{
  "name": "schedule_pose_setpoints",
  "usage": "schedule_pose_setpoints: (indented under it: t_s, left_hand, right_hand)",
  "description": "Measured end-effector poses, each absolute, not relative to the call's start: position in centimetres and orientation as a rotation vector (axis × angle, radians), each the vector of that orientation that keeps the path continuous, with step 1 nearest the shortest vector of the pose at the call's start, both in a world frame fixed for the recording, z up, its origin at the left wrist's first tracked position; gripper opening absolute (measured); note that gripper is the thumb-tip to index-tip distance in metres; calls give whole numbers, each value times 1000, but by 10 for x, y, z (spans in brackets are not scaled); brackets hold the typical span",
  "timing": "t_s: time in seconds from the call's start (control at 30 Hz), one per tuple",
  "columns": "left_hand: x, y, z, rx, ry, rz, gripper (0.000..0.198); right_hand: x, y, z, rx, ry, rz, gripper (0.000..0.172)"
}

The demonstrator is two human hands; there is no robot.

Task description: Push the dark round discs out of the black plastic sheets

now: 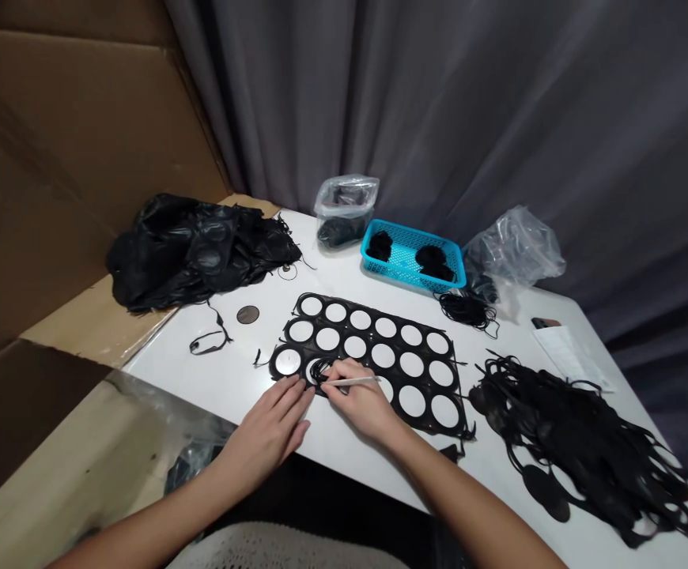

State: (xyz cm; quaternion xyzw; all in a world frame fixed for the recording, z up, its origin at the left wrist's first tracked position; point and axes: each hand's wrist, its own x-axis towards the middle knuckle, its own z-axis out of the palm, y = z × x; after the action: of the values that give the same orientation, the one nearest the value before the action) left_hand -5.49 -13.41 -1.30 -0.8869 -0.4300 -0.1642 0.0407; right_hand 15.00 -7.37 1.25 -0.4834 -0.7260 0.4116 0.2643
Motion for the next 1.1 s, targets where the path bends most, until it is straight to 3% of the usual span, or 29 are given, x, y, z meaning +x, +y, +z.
schedule_pose_setpoints:
  t_s: [0.3, 0.4, 0.5, 0.7, 0.97, 1.1]
  left_hand:
    - [-54, -134, -17, -2723, -1357, -559, 39]
    - [-55, -134, -15, -2746, -1346, -538, 38]
    - [-56, -133, -14, -2758, -1334, -521, 37]
    - [-55, -133, -14, -2757, -1334, -564, 38]
    - [-72, -141, -9, -2747, -1407, -648, 39]
    - [-78, -144, -10, -2727, -1444, -651, 39]
  right_hand:
    - [147, -79, 10, -1228, -2131, 933, 17]
    - [148, -82, 8, -992, -2350, 723, 10]
    - [150, -70, 8, -834, -2543, 488, 16]
    - [169, 10, 13, -1431, -2107, 208, 17]
    - [127, -15, 26, -1285, -1996, 1069, 19]
    - [106, -39, 20, -1082, -2157, 1172, 17]
